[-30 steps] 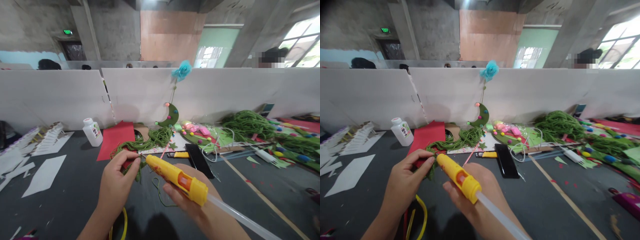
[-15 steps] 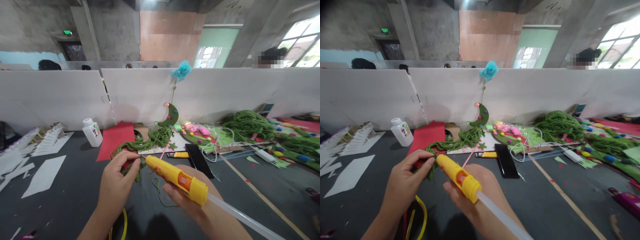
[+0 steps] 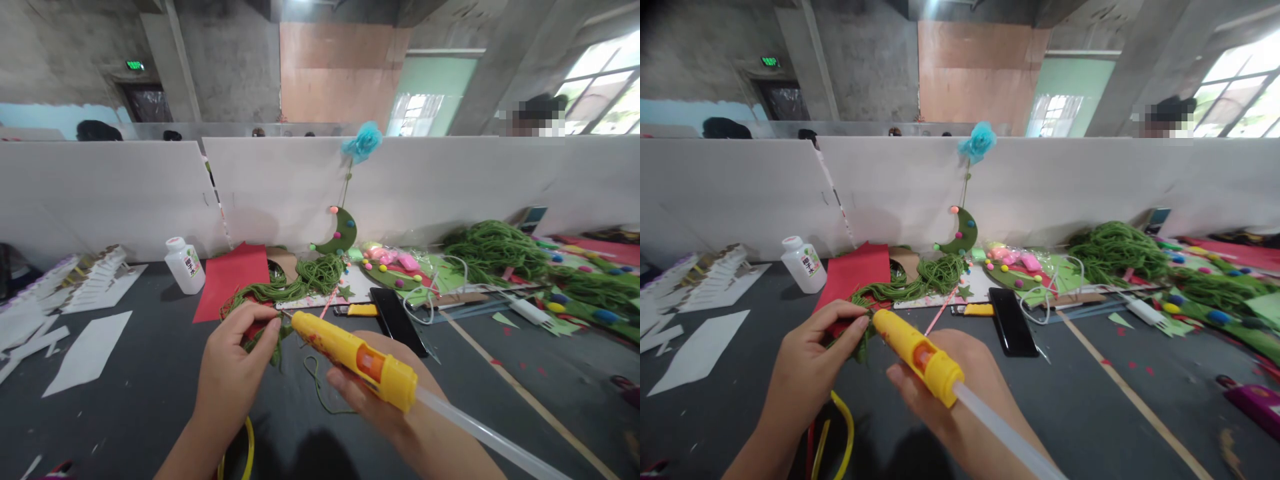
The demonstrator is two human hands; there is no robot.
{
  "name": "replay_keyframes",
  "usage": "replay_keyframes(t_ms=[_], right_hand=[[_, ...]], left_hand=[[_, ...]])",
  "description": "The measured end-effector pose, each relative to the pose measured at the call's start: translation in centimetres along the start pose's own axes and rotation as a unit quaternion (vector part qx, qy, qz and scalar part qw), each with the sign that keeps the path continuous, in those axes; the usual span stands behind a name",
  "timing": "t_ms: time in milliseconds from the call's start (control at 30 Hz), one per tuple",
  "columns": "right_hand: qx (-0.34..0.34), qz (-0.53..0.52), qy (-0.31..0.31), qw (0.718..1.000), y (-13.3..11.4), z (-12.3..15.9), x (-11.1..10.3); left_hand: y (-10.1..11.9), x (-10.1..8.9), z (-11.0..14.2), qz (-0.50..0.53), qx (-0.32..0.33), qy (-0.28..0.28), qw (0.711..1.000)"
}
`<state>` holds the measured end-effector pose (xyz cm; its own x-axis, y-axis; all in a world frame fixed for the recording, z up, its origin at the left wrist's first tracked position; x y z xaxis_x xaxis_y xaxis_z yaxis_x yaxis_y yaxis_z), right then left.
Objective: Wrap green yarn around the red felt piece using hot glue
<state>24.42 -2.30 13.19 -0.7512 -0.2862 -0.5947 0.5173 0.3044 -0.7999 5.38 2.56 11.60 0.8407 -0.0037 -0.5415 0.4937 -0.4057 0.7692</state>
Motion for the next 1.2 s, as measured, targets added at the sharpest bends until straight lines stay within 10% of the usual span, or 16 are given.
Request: replay_keyframes(t_ms=[1200], right_hand=[[0.011,0.025,-0.001,1.0,0.07,0.28,-0.06]], left_hand=[[0.75,0.51,0.36,0.049,-0.033,0.016,0.998]])
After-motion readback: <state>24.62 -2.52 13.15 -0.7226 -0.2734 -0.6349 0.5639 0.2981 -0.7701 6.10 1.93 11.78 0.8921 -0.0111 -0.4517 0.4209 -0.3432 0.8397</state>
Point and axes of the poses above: each hand's wrist, its own z-axis away from the middle knuckle, its own x-axis out of the palm, y = z × x, the point moved 2 cm from there along -z, towards the middle knuckle, and after that the axes turned 15 degrees about -y, right-handed, at the moved point
